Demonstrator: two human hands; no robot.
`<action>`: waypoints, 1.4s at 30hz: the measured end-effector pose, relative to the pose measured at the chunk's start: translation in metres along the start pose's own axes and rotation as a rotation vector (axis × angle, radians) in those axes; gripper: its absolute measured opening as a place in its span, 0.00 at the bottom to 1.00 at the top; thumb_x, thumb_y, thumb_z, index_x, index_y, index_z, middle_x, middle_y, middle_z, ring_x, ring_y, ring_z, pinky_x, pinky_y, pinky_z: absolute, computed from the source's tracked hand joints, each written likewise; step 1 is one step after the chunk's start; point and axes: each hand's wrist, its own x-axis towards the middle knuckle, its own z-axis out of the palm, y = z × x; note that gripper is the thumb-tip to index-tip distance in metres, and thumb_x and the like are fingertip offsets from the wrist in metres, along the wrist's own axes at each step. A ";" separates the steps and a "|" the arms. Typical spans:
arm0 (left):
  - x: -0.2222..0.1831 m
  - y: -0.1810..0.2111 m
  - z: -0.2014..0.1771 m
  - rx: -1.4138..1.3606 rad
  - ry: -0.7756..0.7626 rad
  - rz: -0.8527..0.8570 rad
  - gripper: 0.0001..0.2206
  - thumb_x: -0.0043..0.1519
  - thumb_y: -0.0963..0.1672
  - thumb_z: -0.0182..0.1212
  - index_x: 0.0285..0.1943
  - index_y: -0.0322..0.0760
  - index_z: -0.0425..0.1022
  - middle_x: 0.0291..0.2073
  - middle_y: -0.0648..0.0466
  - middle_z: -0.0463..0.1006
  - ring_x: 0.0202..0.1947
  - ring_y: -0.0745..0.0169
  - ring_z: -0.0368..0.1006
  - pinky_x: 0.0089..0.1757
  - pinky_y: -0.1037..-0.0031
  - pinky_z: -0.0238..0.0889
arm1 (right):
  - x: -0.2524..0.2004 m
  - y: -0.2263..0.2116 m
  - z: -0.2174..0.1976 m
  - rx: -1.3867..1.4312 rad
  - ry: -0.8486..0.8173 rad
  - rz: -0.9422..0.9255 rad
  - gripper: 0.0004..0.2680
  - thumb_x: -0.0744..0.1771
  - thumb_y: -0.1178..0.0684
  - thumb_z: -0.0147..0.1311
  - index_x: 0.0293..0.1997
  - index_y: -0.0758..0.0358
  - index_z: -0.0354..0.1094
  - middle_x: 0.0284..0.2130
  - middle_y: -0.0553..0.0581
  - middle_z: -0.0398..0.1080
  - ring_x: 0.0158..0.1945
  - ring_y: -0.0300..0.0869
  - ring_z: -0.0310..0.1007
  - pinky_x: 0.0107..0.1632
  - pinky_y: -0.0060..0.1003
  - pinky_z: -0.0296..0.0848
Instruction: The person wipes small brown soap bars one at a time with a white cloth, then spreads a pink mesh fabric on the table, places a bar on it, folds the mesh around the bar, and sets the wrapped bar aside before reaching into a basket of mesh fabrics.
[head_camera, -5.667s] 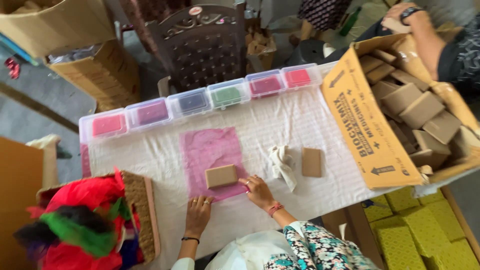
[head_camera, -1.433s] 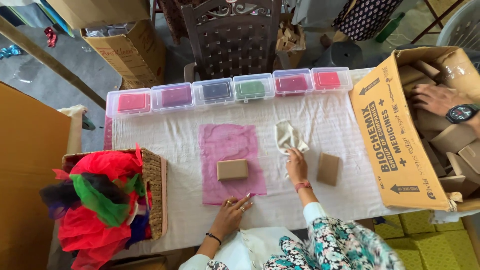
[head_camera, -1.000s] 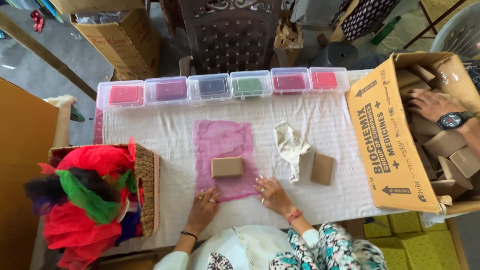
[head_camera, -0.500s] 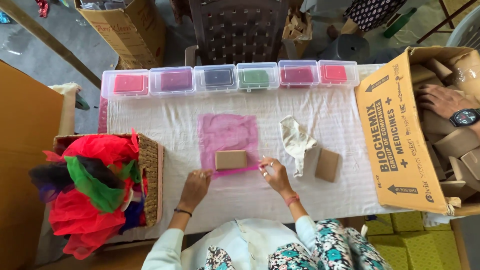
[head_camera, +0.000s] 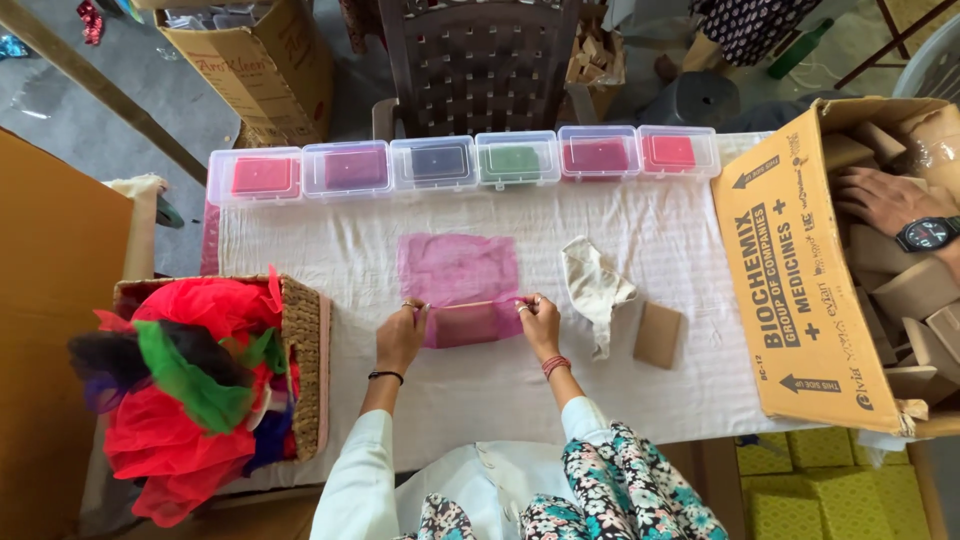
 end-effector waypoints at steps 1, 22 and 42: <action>-0.001 -0.001 -0.002 0.136 0.009 0.024 0.11 0.68 0.50 0.57 0.44 0.42 0.76 0.25 0.47 0.80 0.29 0.44 0.78 0.32 0.57 0.68 | 0.000 -0.001 0.001 -0.031 0.009 0.047 0.05 0.65 0.56 0.59 0.38 0.68 0.76 0.22 0.56 0.77 0.25 0.38 0.73 0.30 0.34 0.69; -0.036 0.074 0.051 0.221 0.050 0.353 0.28 0.64 0.48 0.60 0.72 0.34 0.63 0.67 0.47 0.68 0.70 0.46 0.58 0.67 0.55 0.47 | -0.003 -0.014 -0.004 -0.092 -0.029 0.106 0.06 0.65 0.54 0.59 0.38 0.66 0.75 0.22 0.56 0.77 0.24 0.39 0.76 0.31 0.35 0.72; -0.033 0.073 0.045 0.129 0.016 0.315 0.23 0.65 0.46 0.57 0.70 0.36 0.64 0.62 0.45 0.69 0.66 0.45 0.60 0.65 0.52 0.47 | 0.093 -0.071 0.078 -0.633 -0.027 -0.672 0.22 0.61 0.49 0.66 0.60 0.63 0.66 0.57 0.65 0.66 0.58 0.58 0.64 0.55 0.55 0.64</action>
